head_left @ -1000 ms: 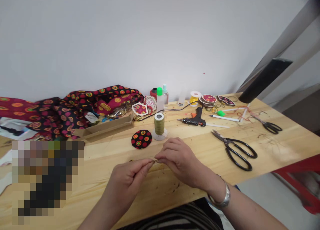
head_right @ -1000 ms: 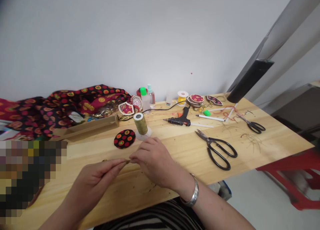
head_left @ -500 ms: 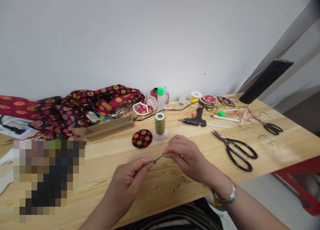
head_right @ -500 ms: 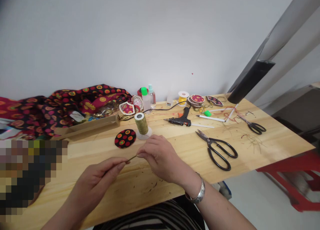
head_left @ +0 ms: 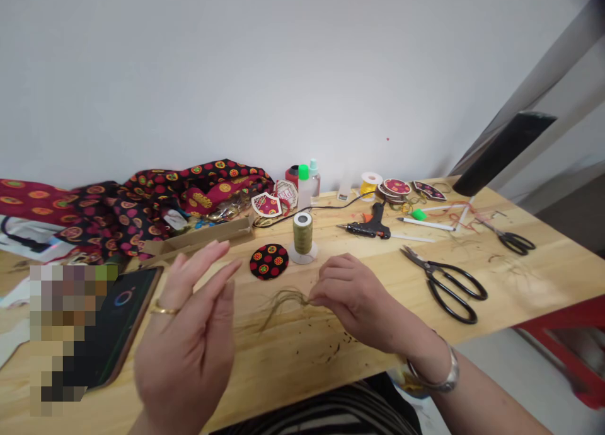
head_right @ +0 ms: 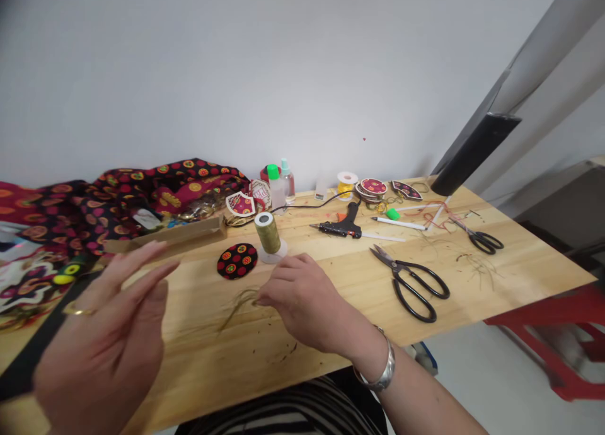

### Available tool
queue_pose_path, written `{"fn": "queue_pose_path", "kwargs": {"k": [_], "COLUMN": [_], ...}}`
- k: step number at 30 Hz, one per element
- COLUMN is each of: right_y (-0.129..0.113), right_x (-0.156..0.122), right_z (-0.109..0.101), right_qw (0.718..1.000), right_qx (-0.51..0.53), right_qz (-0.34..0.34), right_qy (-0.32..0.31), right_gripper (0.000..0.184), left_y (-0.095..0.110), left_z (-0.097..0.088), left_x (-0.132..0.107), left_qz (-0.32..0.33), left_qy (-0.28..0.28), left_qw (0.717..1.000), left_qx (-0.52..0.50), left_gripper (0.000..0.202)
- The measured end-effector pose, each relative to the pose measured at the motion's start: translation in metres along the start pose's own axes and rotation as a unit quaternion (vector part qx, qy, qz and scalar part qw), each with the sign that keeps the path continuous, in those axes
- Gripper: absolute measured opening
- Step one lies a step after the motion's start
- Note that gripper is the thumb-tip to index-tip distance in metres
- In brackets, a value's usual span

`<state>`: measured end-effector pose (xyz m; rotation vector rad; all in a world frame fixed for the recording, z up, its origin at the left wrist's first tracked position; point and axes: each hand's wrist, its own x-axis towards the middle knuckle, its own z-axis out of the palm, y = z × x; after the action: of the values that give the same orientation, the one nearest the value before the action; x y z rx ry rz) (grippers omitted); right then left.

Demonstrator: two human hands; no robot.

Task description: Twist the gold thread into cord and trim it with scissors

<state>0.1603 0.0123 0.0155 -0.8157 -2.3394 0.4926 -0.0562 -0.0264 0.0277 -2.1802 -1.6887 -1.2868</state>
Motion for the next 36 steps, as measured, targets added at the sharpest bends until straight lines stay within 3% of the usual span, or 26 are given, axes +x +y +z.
{"fn": "queue_pose_path", "kwargs": {"k": [2, 4, 7, 10, 12, 18, 24, 27, 32, 36], "right_y": [-0.002, -0.004, -0.006, -0.005, -0.004, -0.005, -0.011, -0.01, 0.001, 0.007], "right_x": [0.001, 0.001, 0.001, 0.0, -0.001, -0.002, 0.0, -0.001, -0.007, -0.01], "right_z": [0.0, 0.0, -0.002, -0.003, -0.003, 0.002, 0.001, -0.001, 0.002, 0.013], "right_qw": [1.0, 1.0, 0.999, 0.999, 0.998, 0.996, 0.992, 0.997, 0.978, 0.962], "right_qx": [-0.011, -0.019, -0.023, -0.035, -0.052, -0.079, -0.093, -0.056, 0.068, 0.141], "right_qz": [-0.006, -0.013, -0.018, -0.014, -0.014, -0.001, 0.027, 0.046, 0.139, 0.183], "right_qy": [-0.008, -0.013, -0.017, -0.025, -0.027, -0.051, -0.075, -0.035, 0.138, 0.147], "right_gripper": [0.017, 0.018, 0.019, 0.019, 0.019, 0.02, 0.019, 0.019, 0.023, 0.021], "left_y": [0.009, 0.015, 0.017, 0.016, 0.015, 0.011, 0.012, 0.014, 0.015, 0.016], "left_z": [0.003, 0.012, 0.029, 0.037, 0.038, 0.039, 0.038, 0.036, 0.033, 0.033], "left_x": [0.0, -0.003, -0.011, -0.017, -0.019, -0.023, -0.025, -0.023, -0.02, -0.019], "left_qz": [0.024, 0.008, -0.045, -0.093, -0.088, 0.009, 0.067, 0.017, -0.17, -0.265], "left_qy": [-0.011, -0.093, -0.222, -0.29, -0.292, -0.227, -0.204, -0.2, -0.22, -0.221], "left_qw": [0.999, 0.989, 0.951, 0.917, 0.916, 0.956, 0.967, 0.968, 0.932, 0.896], "left_qx": [-0.037, -0.117, -0.21, -0.257, -0.262, -0.188, -0.133, -0.15, -0.231, -0.281], "left_gripper": [0.039, 0.038, 0.035, 0.032, 0.029, 0.024, 0.024, 0.019, 0.025, 0.023]}}
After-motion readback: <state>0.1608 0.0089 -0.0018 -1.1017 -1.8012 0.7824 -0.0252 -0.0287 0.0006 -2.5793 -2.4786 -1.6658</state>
